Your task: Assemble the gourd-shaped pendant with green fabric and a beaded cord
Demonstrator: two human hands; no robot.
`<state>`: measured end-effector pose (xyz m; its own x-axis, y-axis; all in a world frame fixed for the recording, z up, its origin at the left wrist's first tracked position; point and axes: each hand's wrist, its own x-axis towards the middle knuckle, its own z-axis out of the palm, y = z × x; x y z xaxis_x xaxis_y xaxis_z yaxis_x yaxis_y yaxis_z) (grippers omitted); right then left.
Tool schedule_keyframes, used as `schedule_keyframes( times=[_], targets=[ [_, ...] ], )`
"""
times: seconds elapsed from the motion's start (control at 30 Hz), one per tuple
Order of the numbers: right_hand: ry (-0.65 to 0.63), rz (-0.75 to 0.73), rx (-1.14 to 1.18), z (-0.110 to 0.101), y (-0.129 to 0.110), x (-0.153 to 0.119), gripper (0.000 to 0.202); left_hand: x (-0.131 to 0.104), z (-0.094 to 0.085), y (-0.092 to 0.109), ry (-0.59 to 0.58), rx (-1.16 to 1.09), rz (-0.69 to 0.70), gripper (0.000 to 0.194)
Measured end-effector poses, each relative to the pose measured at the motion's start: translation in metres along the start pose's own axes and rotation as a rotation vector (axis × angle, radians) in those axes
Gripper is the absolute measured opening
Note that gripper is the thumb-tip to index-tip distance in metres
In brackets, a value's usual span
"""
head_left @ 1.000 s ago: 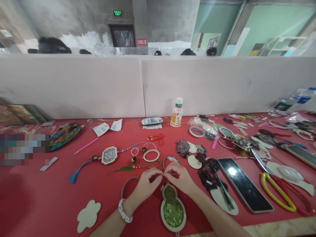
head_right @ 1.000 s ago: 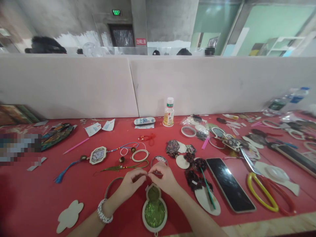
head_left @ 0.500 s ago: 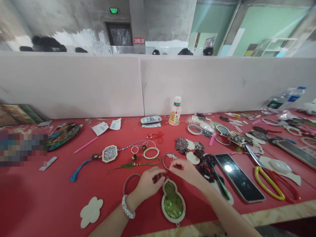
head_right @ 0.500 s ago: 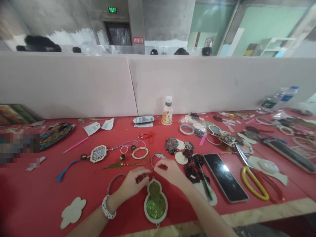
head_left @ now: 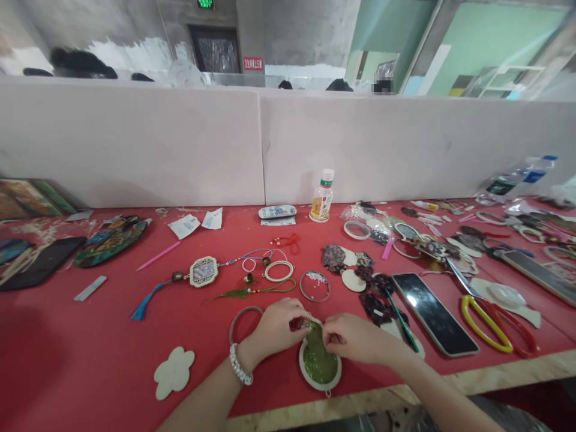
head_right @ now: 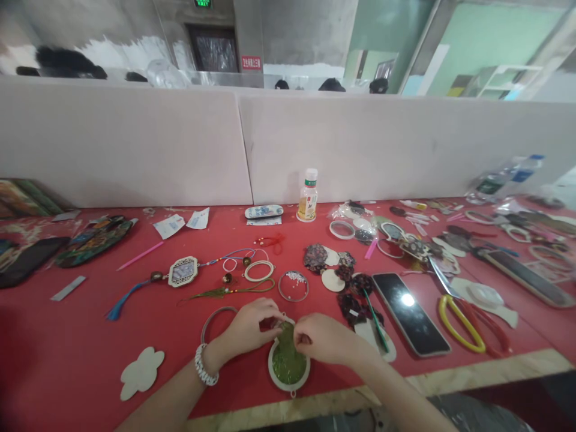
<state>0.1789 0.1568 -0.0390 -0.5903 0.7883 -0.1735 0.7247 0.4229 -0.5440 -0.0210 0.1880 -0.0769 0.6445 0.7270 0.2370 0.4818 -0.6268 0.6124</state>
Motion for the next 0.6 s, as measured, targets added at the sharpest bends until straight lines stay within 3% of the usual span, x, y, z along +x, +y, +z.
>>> schedule_keyframes(
  times=[0.17, 0.27, 0.37, 0.6],
  targets=[
    [0.011, -0.003, -0.160, 0.003, -0.009, 0.002, 0.014, 0.000, 0.001, -0.002, -0.036, 0.032, 0.013, 0.017],
    [0.013, 0.079, -0.173, 0.006, -0.012, 0.002, 0.011, 0.000, 0.001, -0.003, -0.044, 0.048, 0.016, 0.017],
    [0.016, 0.150, -0.154, 0.008, -0.013, 0.002, 0.017, 0.000, 0.002, -0.003, -0.051, 0.052, 0.022, 0.016],
    [0.056, 0.128, 0.053, 0.007, -0.004, -0.003, 0.008, -0.001, 0.002, -0.002, -0.054, 0.074, 0.008, 0.014]
  ],
)
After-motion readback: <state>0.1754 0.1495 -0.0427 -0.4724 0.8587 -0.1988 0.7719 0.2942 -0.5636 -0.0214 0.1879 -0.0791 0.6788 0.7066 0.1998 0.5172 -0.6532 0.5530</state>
